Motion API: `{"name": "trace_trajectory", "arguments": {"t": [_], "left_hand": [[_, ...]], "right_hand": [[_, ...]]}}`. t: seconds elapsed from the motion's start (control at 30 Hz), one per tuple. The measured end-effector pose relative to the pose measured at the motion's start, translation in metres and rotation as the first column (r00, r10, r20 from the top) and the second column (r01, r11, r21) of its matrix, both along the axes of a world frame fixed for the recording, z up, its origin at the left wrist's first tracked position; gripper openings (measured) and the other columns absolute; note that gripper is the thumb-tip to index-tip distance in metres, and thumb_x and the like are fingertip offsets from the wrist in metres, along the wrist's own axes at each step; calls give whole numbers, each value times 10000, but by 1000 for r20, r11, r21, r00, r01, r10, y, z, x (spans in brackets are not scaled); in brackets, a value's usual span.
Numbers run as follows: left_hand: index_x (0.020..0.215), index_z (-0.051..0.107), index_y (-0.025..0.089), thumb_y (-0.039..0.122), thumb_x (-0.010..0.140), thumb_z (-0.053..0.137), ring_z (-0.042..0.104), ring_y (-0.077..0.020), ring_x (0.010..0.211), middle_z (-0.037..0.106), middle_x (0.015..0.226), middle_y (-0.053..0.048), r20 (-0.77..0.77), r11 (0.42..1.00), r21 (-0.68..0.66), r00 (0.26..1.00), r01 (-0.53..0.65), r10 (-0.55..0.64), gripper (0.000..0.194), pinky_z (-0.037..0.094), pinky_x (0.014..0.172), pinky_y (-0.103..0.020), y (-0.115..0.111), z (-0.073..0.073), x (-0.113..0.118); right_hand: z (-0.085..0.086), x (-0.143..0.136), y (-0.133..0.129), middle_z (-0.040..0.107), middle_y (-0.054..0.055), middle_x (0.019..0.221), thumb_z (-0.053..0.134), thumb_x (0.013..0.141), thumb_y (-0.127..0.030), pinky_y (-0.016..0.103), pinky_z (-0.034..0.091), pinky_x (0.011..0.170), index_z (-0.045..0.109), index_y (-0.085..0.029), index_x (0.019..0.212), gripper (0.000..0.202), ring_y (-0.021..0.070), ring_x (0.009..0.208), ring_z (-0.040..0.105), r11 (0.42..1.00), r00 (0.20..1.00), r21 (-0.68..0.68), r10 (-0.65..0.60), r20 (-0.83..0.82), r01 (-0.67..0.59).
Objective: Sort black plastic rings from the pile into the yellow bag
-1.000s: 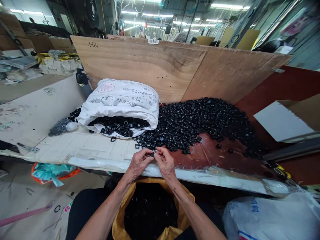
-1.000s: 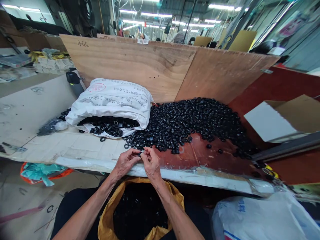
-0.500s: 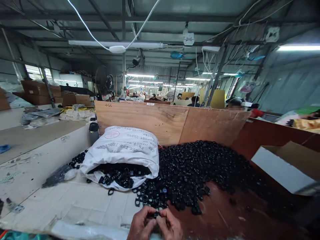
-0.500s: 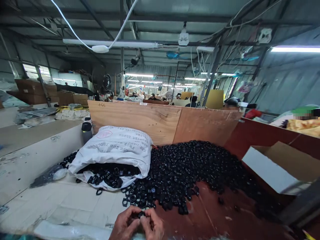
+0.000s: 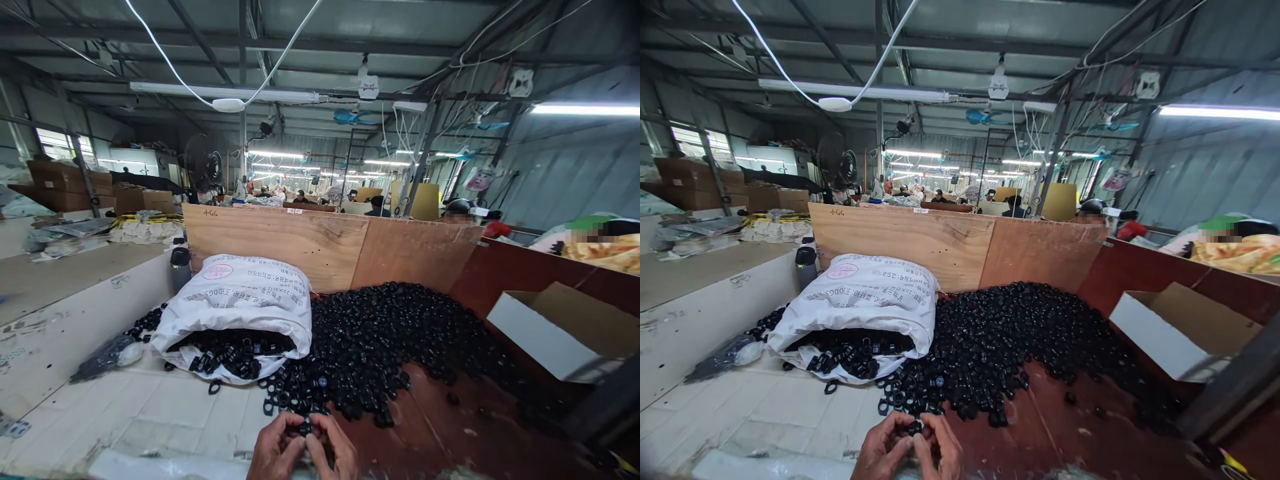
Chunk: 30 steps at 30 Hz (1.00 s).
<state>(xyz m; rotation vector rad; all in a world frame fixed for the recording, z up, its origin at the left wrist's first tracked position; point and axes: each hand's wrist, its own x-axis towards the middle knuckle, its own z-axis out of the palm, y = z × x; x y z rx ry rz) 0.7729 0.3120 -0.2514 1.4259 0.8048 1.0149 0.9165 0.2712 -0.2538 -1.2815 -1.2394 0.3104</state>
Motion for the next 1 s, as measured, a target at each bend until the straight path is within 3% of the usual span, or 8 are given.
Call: {"name": "trace_trajectory", "arguments": {"t": [0.13,0.27,0.43,0.53,0.7,0.77,0.83,1.0], "left_hand": [[988,730,212,393,839,689,664,-203,797,746,882,-27,-59,998,48,998,-29,31,238,523,744,-281,-8,15,-2],[999,727,184,362,820,692,648,-181,767,733,860,-20,-75,995,71,994,-68,74,254,515,730,-278,-15,33,-3],[1028,700,159,365,806,722,651,-160,741,723,823,-11,-29,1000,-6,1000,-3,3,304,515,729,-270,-12,29,0],[1034,692,160,366,816,723,666,-167,778,734,856,-21,-17,1000,-3,1000,18,-18,302,536,749,-275,-11,26,-1],[1054,701,179,324,887,654,703,-198,874,757,964,-49,-154,975,223,988,22,13,226,582,805,-314,-18,30,-5],[1085,693,198,263,925,609,717,-208,956,756,1043,-56,-238,920,390,970,42,57,192,592,880,-343,-26,29,-8],[1153,659,212,187,953,559,719,-211,1033,747,1116,-69,-290,816,574,950,73,118,226,598,930,-356,-35,24,-11],[1359,517,160,18,949,450,700,-231,1150,716,1227,-159,-309,426,886,918,182,249,438,620,949,-369,-52,10,-27]], "right_hand": [[14,2,-9,647,30,658,528,947,-578,285,500,589,678,-238,715,439,214,607,619,995,997,-77,64,54,-60],[29,7,-17,719,57,868,560,945,-433,275,529,706,721,-198,951,285,205,766,669,992,988,-28,127,88,-125],[30,9,-18,689,29,779,591,926,-386,259,502,644,685,-185,886,226,166,657,623,990,992,-82,115,47,-111],[35,8,-20,701,48,865,566,927,-381,274,509,712,691,-188,942,231,181,749,643,987,988,-78,146,40,-143],[45,0,-30,661,25,746,588,887,-439,271,460,655,651,-191,827,263,176,688,603,962,991,-249,93,-99,-115],[45,-5,-37,578,-11,637,609,861,-491,249,400,561,599,-196,749,316,144,589,529,929,960,-337,57,-275,-151],[44,-10,-46,448,-56,541,648,815,-554,226,288,462,519,-204,679,397,97,476,386,881,867,-401,22,-498,-253],[57,-11,-60,433,-75,548,732,809,-446,176,172,414,474,-188,703,380,40,425,277,690,596,-501,-124,-793,-523]]}}
